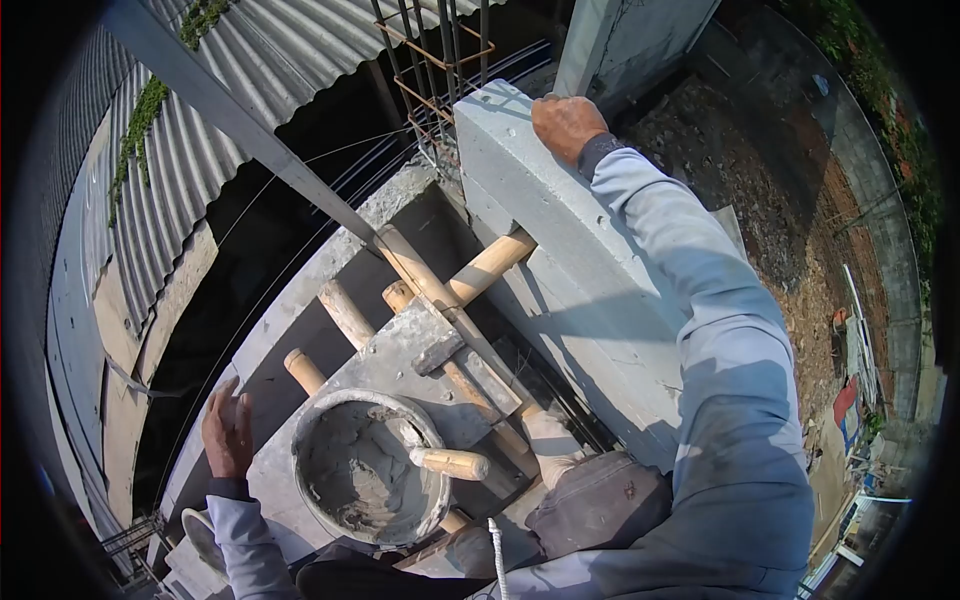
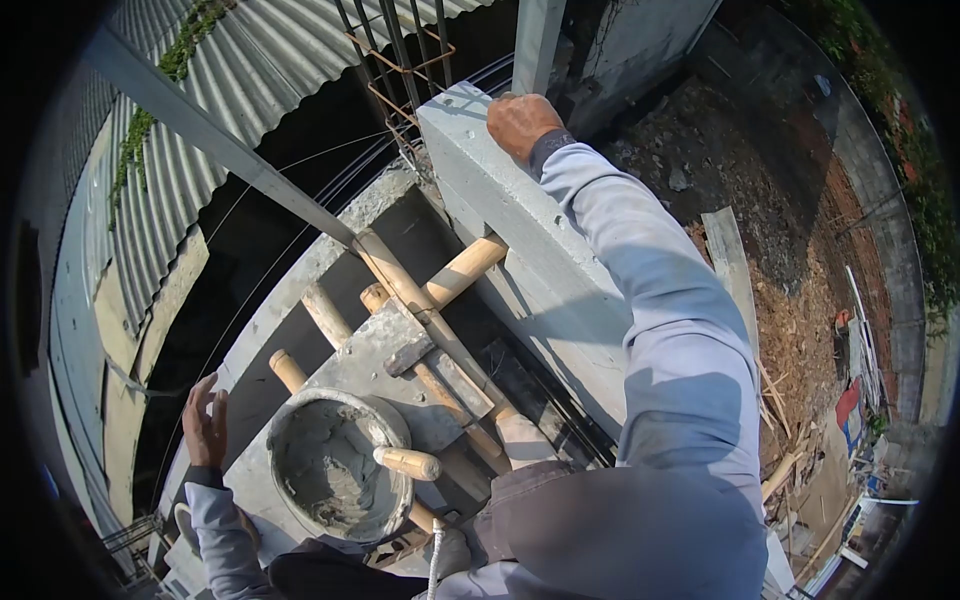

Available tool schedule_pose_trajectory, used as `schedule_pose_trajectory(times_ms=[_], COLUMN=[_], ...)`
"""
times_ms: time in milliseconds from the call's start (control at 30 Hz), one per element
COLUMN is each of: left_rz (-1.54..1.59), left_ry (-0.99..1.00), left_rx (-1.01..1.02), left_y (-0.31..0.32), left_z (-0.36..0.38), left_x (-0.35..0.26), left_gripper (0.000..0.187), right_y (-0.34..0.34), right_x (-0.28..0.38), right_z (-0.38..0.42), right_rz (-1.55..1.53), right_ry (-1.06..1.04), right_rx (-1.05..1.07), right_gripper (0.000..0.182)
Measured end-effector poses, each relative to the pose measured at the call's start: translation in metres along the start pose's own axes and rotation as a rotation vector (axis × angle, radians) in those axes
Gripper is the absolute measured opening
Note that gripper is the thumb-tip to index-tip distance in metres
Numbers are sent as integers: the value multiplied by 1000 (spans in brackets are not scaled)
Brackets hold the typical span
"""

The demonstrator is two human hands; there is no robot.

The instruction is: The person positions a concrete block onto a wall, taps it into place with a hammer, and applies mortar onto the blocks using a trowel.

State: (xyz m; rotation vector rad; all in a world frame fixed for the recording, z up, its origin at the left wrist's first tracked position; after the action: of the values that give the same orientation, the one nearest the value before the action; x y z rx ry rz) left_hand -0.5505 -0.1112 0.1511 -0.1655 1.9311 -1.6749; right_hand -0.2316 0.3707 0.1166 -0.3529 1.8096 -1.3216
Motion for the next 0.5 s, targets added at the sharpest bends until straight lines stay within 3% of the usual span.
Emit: schedule_pose_trajectory(times_ms=[233, 500], left_rz=[215, 272], left_ry=[283, 311], left_rx=[-13, 52], left_y=[50, 83], left_z=[-69, -85], left_x=[-106, -140], left_gripper=[30, 28], right_y=[-6, 8], right_x=[-4, -1], right_z=[4, 5], right_rz=[-4, 49], right_ry=[-34, -58], right_rx=[-74, -230], right_gripper=[9, 8])
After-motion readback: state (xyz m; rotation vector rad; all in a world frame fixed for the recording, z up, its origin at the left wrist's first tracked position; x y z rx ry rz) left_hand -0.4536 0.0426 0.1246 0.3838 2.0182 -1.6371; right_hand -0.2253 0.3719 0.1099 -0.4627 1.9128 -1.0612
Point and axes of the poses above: each hand's wrist, its own z-axis away from the middle knuckle, its own y-axis out of the palm, x = y × z, the point moved 5 cm from there along -z, towards the middle knuckle, and after that the axes turned 1 degree about z, right-handed, at the moved point
